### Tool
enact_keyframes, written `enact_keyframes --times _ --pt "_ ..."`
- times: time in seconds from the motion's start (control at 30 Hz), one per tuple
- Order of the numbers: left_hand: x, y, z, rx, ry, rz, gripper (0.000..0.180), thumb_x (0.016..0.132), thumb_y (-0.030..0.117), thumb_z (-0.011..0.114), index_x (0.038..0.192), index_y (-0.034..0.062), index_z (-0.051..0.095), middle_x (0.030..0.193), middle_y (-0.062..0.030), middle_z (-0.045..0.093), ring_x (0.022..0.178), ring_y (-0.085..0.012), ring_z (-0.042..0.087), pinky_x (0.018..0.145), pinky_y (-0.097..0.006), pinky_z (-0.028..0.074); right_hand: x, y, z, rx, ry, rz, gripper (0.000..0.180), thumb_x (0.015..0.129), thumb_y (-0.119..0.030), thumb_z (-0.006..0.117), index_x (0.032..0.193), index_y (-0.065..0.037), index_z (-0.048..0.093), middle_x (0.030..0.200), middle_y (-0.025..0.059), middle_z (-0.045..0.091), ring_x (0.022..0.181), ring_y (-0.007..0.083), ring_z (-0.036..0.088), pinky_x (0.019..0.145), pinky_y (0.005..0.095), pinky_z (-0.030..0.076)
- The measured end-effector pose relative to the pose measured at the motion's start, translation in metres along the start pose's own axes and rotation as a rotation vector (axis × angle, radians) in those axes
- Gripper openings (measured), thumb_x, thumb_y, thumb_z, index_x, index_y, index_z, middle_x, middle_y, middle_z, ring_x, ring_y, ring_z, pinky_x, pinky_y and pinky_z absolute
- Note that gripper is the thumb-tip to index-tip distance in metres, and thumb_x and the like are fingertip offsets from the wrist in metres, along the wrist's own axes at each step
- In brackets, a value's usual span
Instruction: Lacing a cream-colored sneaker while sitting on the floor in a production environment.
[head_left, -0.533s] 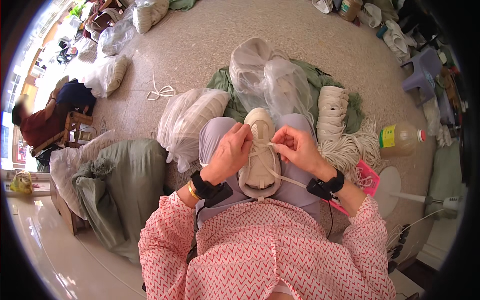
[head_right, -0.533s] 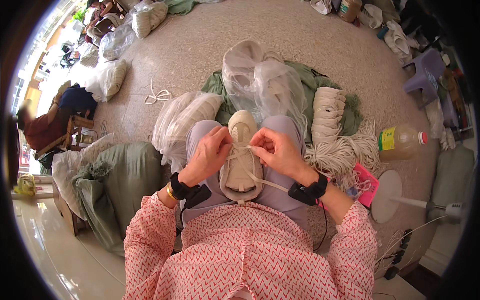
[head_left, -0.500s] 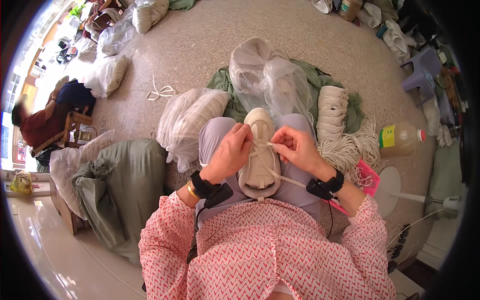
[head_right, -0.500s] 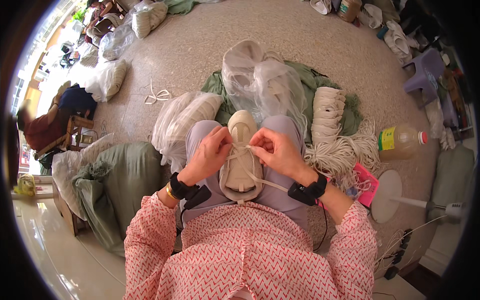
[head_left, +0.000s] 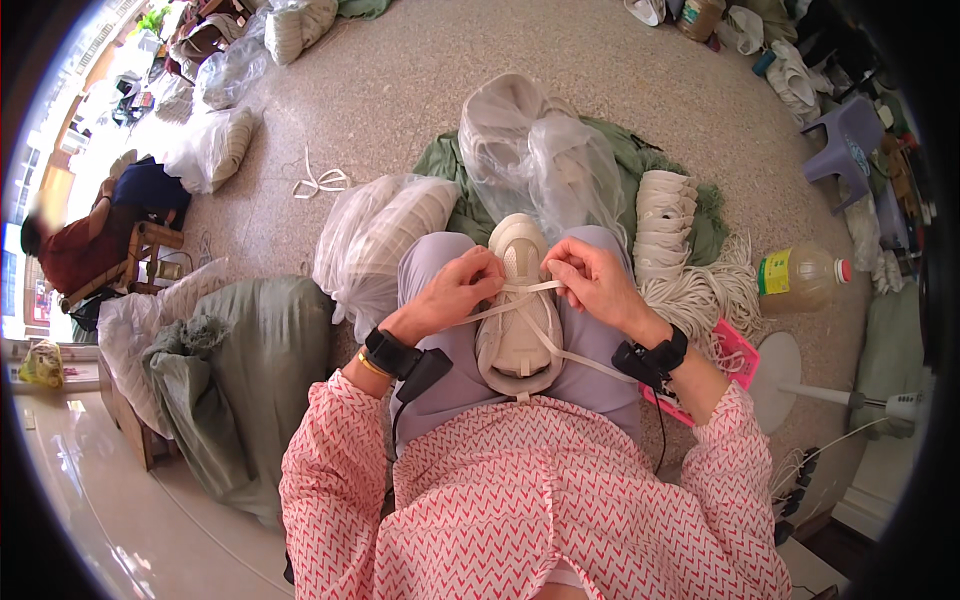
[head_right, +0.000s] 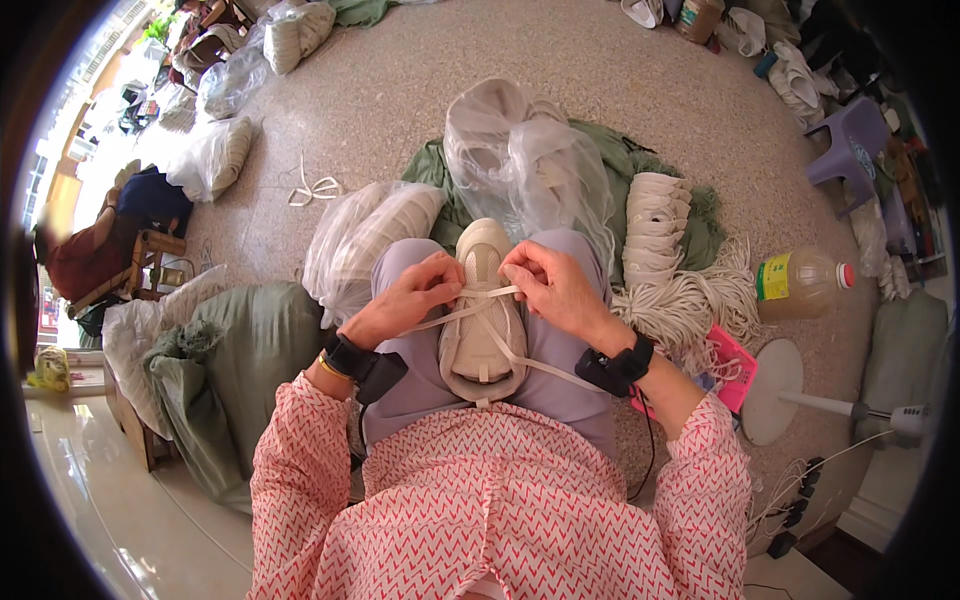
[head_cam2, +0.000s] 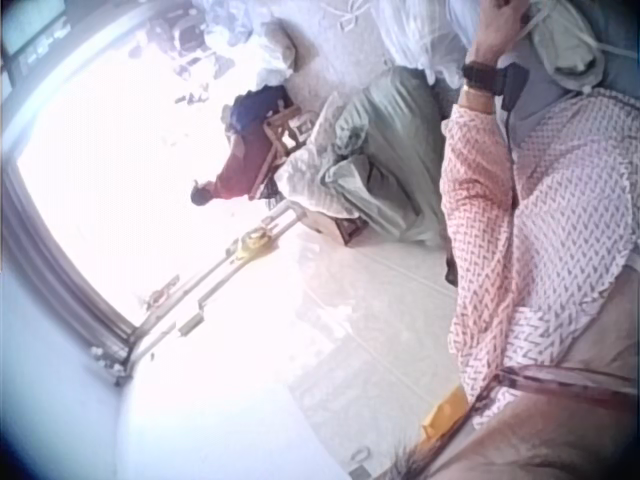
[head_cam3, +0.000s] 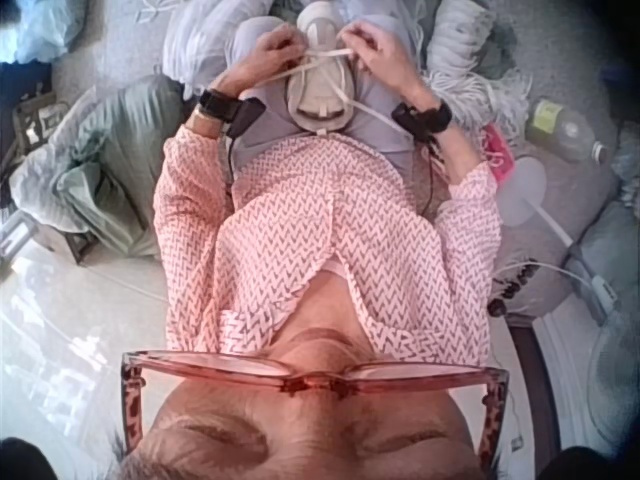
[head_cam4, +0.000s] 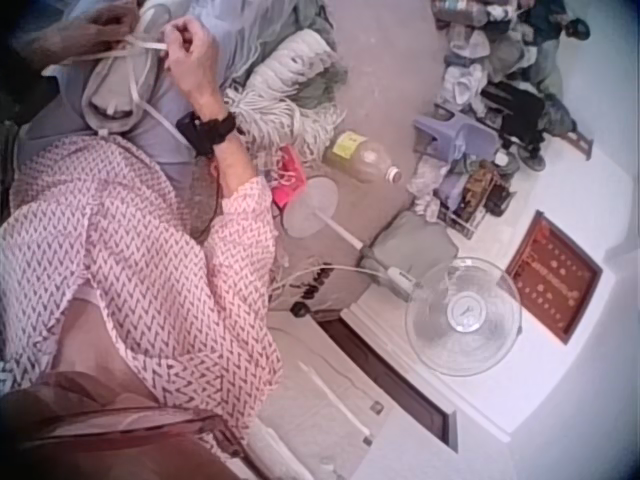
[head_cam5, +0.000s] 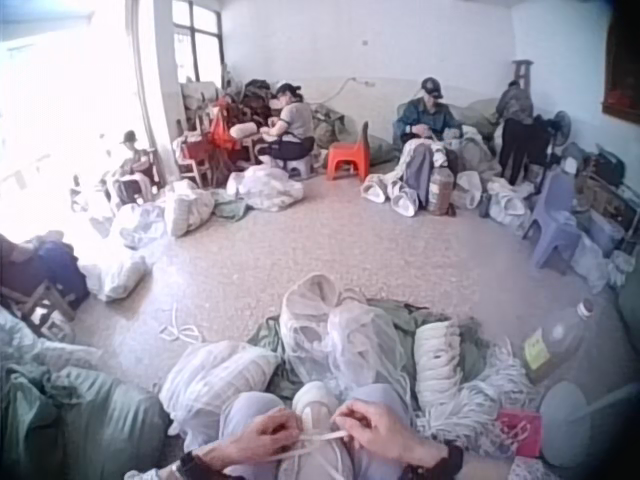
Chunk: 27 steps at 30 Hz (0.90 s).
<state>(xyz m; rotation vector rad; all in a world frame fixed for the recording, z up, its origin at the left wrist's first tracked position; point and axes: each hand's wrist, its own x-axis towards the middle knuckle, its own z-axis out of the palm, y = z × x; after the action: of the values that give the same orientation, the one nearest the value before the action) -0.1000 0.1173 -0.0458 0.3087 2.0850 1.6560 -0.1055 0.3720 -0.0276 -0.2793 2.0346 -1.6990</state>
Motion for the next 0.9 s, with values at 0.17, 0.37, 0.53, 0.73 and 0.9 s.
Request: enact_keyframes --times 0.17,0.37,0.53,0.73,0.9 --pt "0.0 0.01 0.005 0.235 0.021 0.078 0.014 0.092 0.013 0.067 0.09 0.0005 0.063 0.092 -0.0071 0.054 0.078 -0.0167 0.055 0.074 -0.031 0.047 0.002 0.001 -0.001 -0.037 0.006 -0.009 0.017 0.105 -0.019 0.058 0.104 -0.003 0.063 0.075 -0.0015 0.06 0.059 0.0038 0.054 0.052 0.0207 0.044" --pt "0.0 -0.002 0.003 -0.037 0.048 -0.078 0.013 0.092 0.013 0.067 0.088 0.001 0.062 0.09 -0.0061 0.058 0.081 -0.0141 0.057 0.073 -0.031 0.048 0.004 0.0 -0.003 -0.063 -0.021 0.01 0.017 0.107 -0.019 0.056 0.106 -0.003 0.063 0.075 -0.0018 0.059 0.057 0.0028 0.052 0.052 0.0193 0.044" --pt "-0.003 0.004 0.001 -0.015 -0.005 -0.15 0.008 0.092 0.009 0.065 0.094 0.002 0.062 0.087 -0.0027 0.06 0.079 -0.0106 0.057 0.073 -0.027 0.048 0.007 0.001 -0.004 -0.042 -0.048 0.024 0.018 0.107 -0.02 0.055 0.107 -0.003 0.063 0.076 -0.0016 0.059 0.057 0.0029 0.052 0.052 0.0192 0.044" --pt "-0.002 -0.001 -0.004 -0.255 -0.097 -0.201 0.005 0.099 0.008 0.059 0.097 0.0035 0.059 0.095 0.0006 0.057 0.088 -0.0095 0.056 0.082 -0.025 0.047 0.009 0.003 -0.004 -0.036 -0.06 0.022 0.02 0.108 -0.021 0.053 0.108 -0.003 0.063 0.077 -0.0014 0.06 0.058 0.0031 0.053 0.052 0.0193 0.044" --pt "-0.002 -0.001 -0.008 -0.285 -0.127 -0.177 0.005 0.1 0.008 0.058 0.097 0.0034 0.058 0.094 -0.0001 0.057 0.085 -0.01 0.057 0.081 -0.025 0.047 0.013 0.009 -0.005 0.045 -0.044 0.043 0.026 0.109 -0.024 0.051 0.106 -0.002 0.063 0.076 0.0013 0.063 0.055 0.006 0.057 0.05 0.0218 0.048"
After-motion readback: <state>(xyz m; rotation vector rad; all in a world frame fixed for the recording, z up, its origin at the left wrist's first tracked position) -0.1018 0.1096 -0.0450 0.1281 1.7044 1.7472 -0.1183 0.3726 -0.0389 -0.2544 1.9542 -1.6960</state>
